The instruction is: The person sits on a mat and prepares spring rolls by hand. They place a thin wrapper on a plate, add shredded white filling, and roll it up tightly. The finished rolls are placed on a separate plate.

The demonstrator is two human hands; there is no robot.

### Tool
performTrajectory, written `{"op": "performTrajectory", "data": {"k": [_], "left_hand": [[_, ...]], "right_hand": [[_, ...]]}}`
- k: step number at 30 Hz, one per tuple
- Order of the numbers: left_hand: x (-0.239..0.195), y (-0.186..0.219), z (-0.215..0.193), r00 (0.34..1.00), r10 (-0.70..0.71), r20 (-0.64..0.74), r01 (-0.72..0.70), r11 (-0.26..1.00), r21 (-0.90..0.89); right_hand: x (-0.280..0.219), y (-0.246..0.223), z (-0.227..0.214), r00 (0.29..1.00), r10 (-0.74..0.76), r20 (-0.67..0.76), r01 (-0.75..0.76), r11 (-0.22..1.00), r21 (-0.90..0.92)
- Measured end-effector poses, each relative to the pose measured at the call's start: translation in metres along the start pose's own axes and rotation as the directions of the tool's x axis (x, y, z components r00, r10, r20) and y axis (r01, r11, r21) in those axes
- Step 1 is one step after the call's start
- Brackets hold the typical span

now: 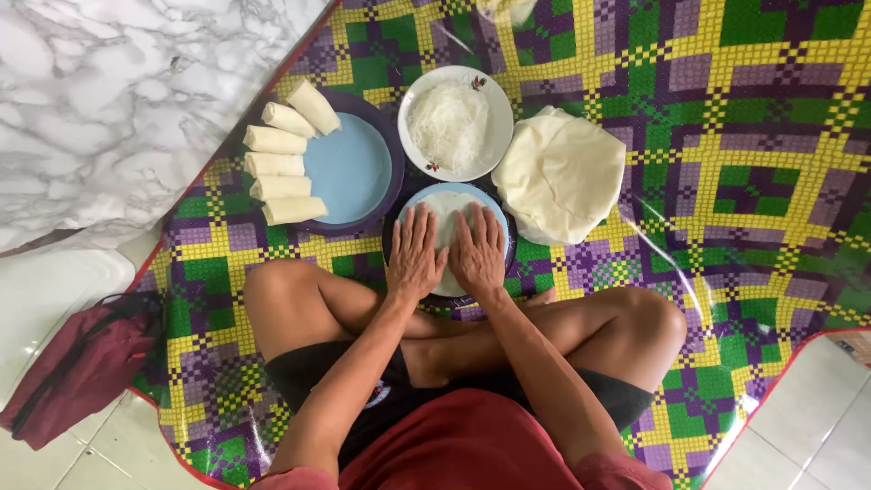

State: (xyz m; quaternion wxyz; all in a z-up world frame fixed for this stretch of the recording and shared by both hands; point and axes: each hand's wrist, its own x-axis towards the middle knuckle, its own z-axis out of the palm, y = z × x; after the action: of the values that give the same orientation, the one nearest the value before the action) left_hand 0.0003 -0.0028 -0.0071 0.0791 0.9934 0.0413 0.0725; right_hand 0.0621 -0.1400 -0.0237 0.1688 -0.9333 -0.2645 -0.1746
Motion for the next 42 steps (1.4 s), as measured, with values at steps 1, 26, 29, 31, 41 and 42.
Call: {"op": "performTrajectory", "data": {"k": [1, 26, 29, 31, 41, 42], "left_hand": [[0.002, 0.000, 0.001, 1.000, 0.004, 0.007, -0.004, 1.000, -0.003], [0.042, -0.015, 0.013, 0.979, 0.184, -0.091, -0.187, 0.982, -0.034], [0.049, -0.022, 0.014, 0.969, 0.236, -0.075, -0.240, 0.970, -0.043], [0.053, -0.025, 0.013, 0.968, 0.244, -0.067, -0.246, 0.969, -0.035], [0.032, -0.022, 0.007, 0.979, 0.185, -0.081, -0.191, 0.980, -0.062], [0.030, -0.021, 0.006, 0.980, 0.185, -0.078, -0.190, 0.980, -0.057]], "right_hand": [[0.002, 0.001, -0.001, 1.000, 0.006, 0.005, -0.006, 1.000, -0.002], [0.015, 0.015, -0.002, 0.979, -0.074, 0.191, 0.081, 0.996, -0.025], [0.019, 0.015, 0.000, 0.980, -0.081, 0.180, 0.088, 0.996, -0.029], [0.023, 0.016, 0.000, 0.981, -0.082, 0.176, 0.090, 0.995, -0.040], [0.019, 0.011, -0.005, 0.957, -0.051, 0.285, 0.062, 0.998, -0.029], [0.017, 0.011, -0.006, 0.954, -0.046, 0.298, 0.057, 0.998, -0.028]]}}
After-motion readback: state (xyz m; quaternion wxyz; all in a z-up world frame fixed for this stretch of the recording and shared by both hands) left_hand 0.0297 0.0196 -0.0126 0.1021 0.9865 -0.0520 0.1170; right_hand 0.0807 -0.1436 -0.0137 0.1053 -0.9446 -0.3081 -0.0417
